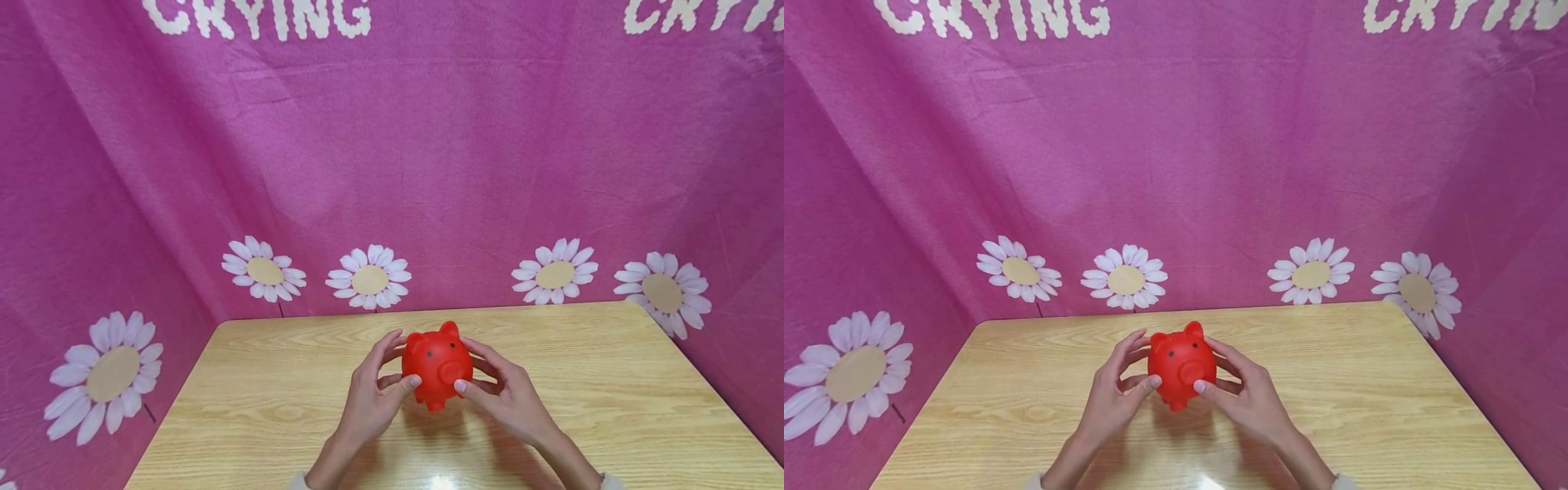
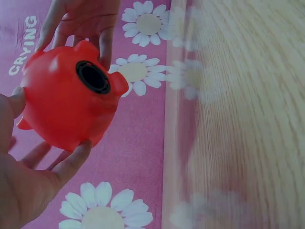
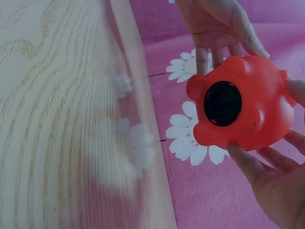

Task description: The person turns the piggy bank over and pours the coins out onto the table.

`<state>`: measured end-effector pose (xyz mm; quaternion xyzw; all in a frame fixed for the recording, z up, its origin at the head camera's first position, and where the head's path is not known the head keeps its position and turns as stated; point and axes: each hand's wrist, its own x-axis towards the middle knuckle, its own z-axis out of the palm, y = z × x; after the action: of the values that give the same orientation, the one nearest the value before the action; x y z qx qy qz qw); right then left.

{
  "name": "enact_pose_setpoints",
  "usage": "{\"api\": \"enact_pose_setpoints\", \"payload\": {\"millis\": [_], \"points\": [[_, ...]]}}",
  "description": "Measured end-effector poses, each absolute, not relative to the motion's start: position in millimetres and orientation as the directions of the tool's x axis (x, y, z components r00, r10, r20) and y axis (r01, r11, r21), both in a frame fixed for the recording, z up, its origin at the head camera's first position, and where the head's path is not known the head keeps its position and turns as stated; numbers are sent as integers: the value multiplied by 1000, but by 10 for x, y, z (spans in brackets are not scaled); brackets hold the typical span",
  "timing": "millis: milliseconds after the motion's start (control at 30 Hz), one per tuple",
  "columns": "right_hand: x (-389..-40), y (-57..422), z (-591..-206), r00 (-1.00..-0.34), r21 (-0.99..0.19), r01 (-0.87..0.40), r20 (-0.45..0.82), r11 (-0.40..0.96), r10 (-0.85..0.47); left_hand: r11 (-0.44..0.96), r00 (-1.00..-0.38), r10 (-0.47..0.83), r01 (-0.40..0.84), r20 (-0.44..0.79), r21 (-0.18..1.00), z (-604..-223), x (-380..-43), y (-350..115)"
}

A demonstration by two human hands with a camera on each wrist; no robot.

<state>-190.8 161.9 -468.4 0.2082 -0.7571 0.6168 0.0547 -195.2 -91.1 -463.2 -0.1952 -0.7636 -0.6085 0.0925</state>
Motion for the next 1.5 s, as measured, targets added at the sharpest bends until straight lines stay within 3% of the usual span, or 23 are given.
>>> {"api": "enact_pose_setpoints", "payload": {"millis": [233, 733, 1000, 1500], "points": [[-1909, 1596, -4673, -902, -890, -417, 380, 185, -202, 217, -810, 221, 584, 544, 782, -4622, -1953, -890], [-1905, 1509, -4454, -947, -895, -320, 305, 312, -98, 307, -750, 339, 659, 568, 686, -4519, -2009, -887], [-1965, 1454, -4309, -953, -882, -299, 293, 364, -74, 334, -809, 332, 581, 484, 742, -4410, -2072, -866], [-1971, 1509, -4316, -879, -836, -472, 421, 281, -224, 217, -883, 284, 438, 373, 872, -4343, -2082, -949]]}}
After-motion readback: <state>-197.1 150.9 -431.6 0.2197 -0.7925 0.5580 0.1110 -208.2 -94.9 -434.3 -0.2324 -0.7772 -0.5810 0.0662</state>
